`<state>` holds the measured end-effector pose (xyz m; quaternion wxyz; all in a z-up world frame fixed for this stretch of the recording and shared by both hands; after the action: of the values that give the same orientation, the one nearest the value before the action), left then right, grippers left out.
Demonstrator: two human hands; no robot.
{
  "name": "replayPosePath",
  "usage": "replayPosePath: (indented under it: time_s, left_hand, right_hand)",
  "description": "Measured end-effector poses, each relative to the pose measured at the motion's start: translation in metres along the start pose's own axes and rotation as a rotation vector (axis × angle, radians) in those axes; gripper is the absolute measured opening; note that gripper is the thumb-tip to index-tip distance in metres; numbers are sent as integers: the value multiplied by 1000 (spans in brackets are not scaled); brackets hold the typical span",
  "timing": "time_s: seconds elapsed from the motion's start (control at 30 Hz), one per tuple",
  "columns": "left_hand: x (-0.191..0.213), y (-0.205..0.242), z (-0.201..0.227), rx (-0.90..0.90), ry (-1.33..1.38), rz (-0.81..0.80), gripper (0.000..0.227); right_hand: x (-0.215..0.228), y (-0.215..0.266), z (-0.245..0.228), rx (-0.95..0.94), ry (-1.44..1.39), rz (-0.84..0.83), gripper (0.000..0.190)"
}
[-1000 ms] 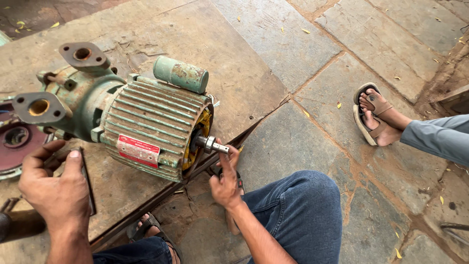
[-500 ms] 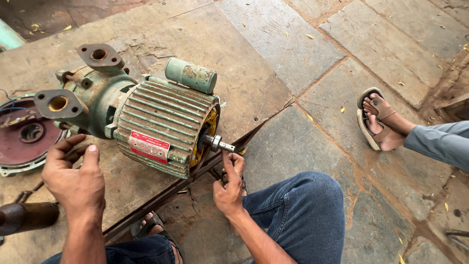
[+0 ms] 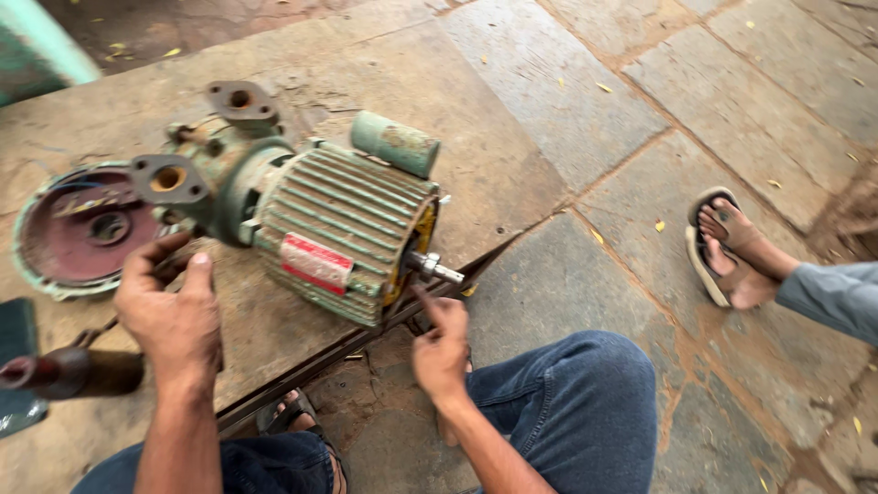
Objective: The person uses a wrench and a flat metal bar to loosen and remove bolts from the base of a green electric motor mounted on a wooden workbench. After removing the bolts, the person rotates the motor and briefly handles the motor's end cap and internal wiring.
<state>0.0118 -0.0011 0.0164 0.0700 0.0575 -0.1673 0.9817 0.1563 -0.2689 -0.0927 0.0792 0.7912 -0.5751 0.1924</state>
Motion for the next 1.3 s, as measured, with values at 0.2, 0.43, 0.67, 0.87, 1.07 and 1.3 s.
replayPosePath:
  time_s: [0.2, 0.43, 0.67, 0.87, 1.07, 1.3]
  left_hand:
    - [8, -9, -6, -21, 70, 48, 24]
    - [-23, 1, -17, -161, -2, 103, 22]
    - [-6, 11, 1, 136, -79, 69, 24]
    - [5, -14, -13, -64, -87, 191, 26]
    - [5, -96, -70, -165, -769, 28, 40]
    - [-50, -91, -123, -133, -40, 102, 46]
  right_hand:
    - [9, -1, 7, 77, -156, 307, 47]
    - [5, 32, -31, 381, -326, 143, 23]
    - [65, -17, -34, 570, -645, 17, 26]
    - [129, -84, -77, 756, -375, 117, 24]
    - [91, -96, -144, 1038, -57, 285, 20]
    - [-19, -17, -163, 1008, 123, 212, 66]
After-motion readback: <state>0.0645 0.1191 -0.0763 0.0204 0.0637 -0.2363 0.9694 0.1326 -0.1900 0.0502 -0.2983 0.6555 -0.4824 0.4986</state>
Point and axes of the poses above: each hand's wrist, its own y-axis away from the middle knuckle, its own x-axis out of the back of the hand, z = x × y, the point moved 3 cm from there along -y, towards the middle knuckle, and after that the axes turned 8 degrees about z, right-handed, at the moved point
